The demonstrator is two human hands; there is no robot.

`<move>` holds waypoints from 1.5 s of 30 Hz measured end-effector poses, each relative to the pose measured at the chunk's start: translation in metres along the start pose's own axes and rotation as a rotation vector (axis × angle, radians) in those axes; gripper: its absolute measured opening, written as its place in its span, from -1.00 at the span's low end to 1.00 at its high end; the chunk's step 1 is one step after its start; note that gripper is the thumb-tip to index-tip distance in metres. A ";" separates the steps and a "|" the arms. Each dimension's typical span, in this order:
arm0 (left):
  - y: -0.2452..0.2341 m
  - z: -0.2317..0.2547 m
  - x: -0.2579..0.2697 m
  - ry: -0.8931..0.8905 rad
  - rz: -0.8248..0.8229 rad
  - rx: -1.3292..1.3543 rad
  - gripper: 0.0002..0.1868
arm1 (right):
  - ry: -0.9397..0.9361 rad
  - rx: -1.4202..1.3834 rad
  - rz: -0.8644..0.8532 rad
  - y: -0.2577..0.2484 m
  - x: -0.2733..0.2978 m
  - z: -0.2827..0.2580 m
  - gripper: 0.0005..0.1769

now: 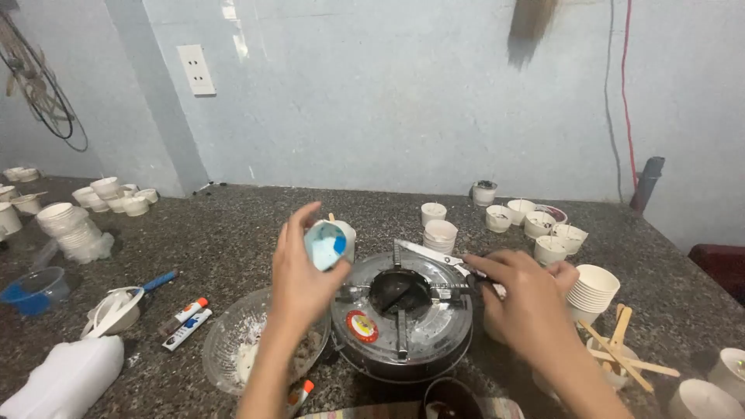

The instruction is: Preparing a small melting pot on a portable burner by adding wax flakes with a spoon and stirring as they melt.

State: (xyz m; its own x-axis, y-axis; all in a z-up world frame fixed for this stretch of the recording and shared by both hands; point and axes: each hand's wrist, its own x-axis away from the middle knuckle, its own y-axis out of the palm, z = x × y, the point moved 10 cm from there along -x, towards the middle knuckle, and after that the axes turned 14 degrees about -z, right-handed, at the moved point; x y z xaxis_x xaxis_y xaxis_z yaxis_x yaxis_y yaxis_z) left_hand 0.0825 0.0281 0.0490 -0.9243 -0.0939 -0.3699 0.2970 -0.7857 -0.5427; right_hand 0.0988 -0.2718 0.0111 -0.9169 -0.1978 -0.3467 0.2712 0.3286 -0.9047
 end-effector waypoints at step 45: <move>0.081 0.030 0.050 0.636 -0.180 -0.094 0.08 | -0.340 0.223 0.316 -0.006 0.074 -0.065 -0.60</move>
State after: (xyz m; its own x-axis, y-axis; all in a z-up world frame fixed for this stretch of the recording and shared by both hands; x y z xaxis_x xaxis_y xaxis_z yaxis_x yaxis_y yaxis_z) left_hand 0.0533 -0.0583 0.0088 -0.6487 0.4354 -0.6242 0.1973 -0.6960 -0.6904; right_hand 0.0103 -0.2289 0.0068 -0.6432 -0.4215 -0.6393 0.6095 0.2235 -0.7606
